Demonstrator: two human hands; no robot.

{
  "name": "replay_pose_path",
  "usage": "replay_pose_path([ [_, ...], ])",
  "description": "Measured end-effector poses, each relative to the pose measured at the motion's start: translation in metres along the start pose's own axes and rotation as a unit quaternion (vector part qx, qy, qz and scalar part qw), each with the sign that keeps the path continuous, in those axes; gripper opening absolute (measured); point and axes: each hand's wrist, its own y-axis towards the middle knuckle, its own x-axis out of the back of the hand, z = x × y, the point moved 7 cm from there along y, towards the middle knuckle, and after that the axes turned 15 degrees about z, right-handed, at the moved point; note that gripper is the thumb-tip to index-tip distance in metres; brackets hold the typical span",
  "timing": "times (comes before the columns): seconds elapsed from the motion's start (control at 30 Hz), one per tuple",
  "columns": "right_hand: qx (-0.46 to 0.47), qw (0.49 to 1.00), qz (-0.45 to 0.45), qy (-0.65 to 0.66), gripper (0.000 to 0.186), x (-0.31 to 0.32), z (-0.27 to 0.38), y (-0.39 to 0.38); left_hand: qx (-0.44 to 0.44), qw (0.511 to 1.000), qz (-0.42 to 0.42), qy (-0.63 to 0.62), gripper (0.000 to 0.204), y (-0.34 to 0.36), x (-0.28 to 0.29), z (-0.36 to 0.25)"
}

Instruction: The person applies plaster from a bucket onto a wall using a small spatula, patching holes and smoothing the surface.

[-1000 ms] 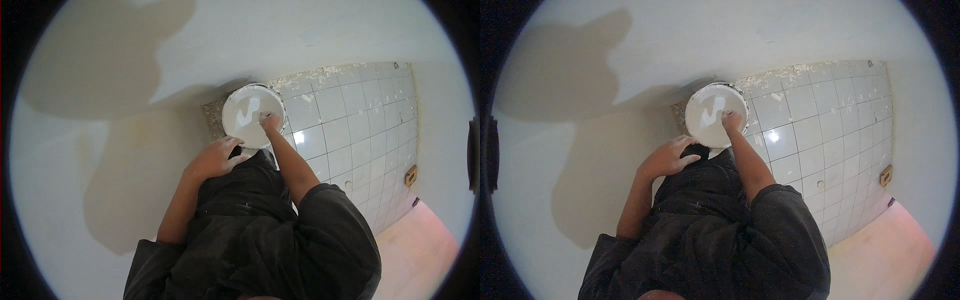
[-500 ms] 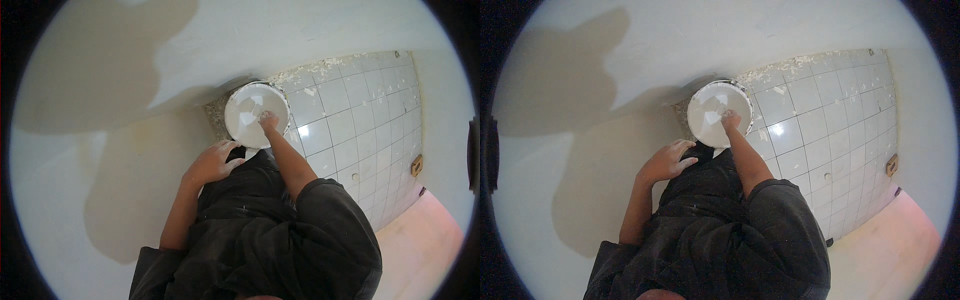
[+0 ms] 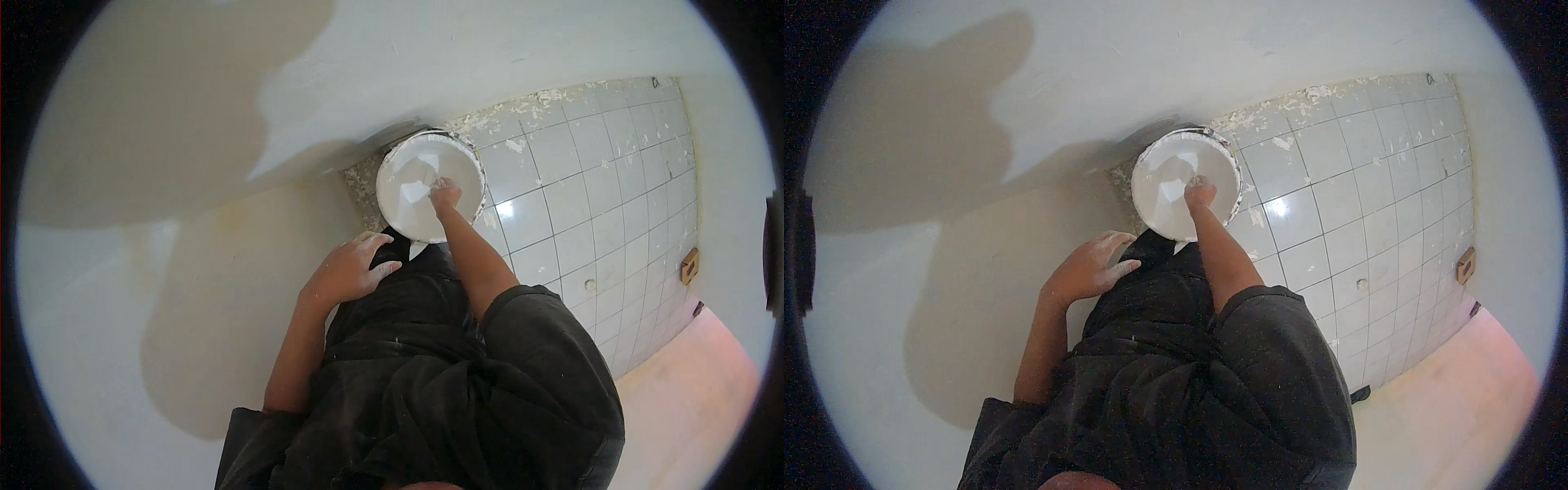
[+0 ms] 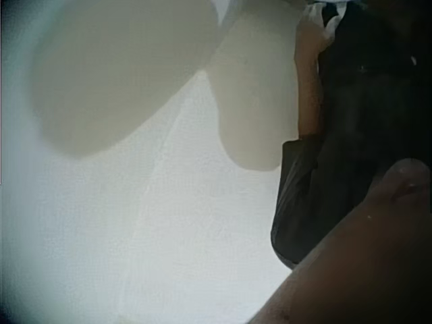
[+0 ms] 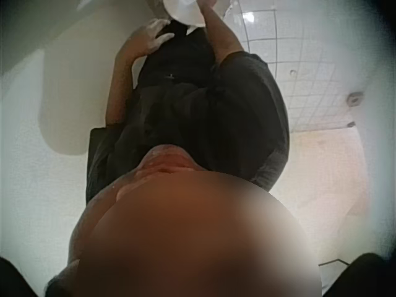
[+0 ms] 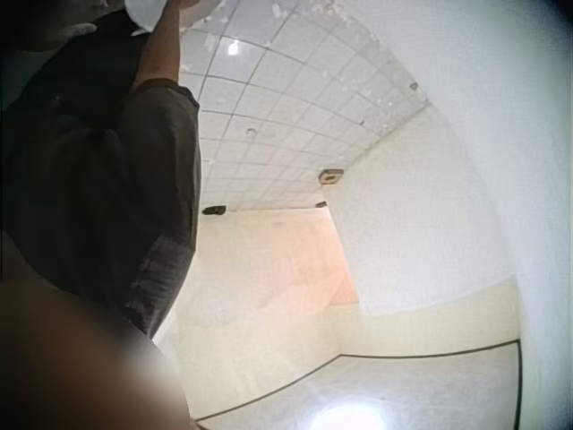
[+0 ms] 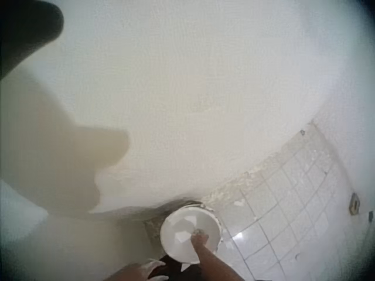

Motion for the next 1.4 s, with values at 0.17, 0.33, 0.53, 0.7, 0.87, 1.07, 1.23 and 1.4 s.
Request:
replay_pose_path([
  [0.17,0.024,0.999,-0.019,-0.010,0.024,-0.004,0.004,0.001,0.012,1.000,0.002,-0.006,0.054,-0.003,0.001,0.006],
  [0.33,0.048,0.998,-0.022,-0.017,0.024,-0.021,0.005,0.001,0.024,1.000,-0.007,-0.017,0.053,-0.012,-0.001,0.010],
  [0.53,0.095,0.994,0.000,0.048,0.024,0.042,-0.061,0.064,-0.031,0.999,-0.010,0.015,0.054,0.005,-0.002,-0.025],
  [0.7,-0.208,0.871,0.183,0.406,0.019,-0.004,0.037,-0.041,0.020,0.999,-0.037,0.006,0.055,-0.017,-0.014,-0.003],
  [0.87,-0.205,0.835,0.354,0.369,0.014,0.025,0.020,-0.059,-0.002,1.000,-0.015,-0.003,0.058,-0.016,-0.026,-0.024],
  [1.07,-0.086,0.905,0.411,0.060,0.018,0.043,0.004,-0.077,-0.038,0.999,-0.019,-0.020,0.056,-0.012,-0.053,-0.031],
  [1.23,0.158,0.948,0.215,-0.174,0.024,0.087,0.044,-0.109,-0.033,0.997,-0.052,-0.040,0.056,-0.007,-0.075,-0.036],
  [1.4,0.128,0.939,0.223,-0.227,0.025,0.114,0.047,-0.125,-0.084,0.993,-0.055,-0.058,0.052,-0.002,-0.097,-0.063],
])
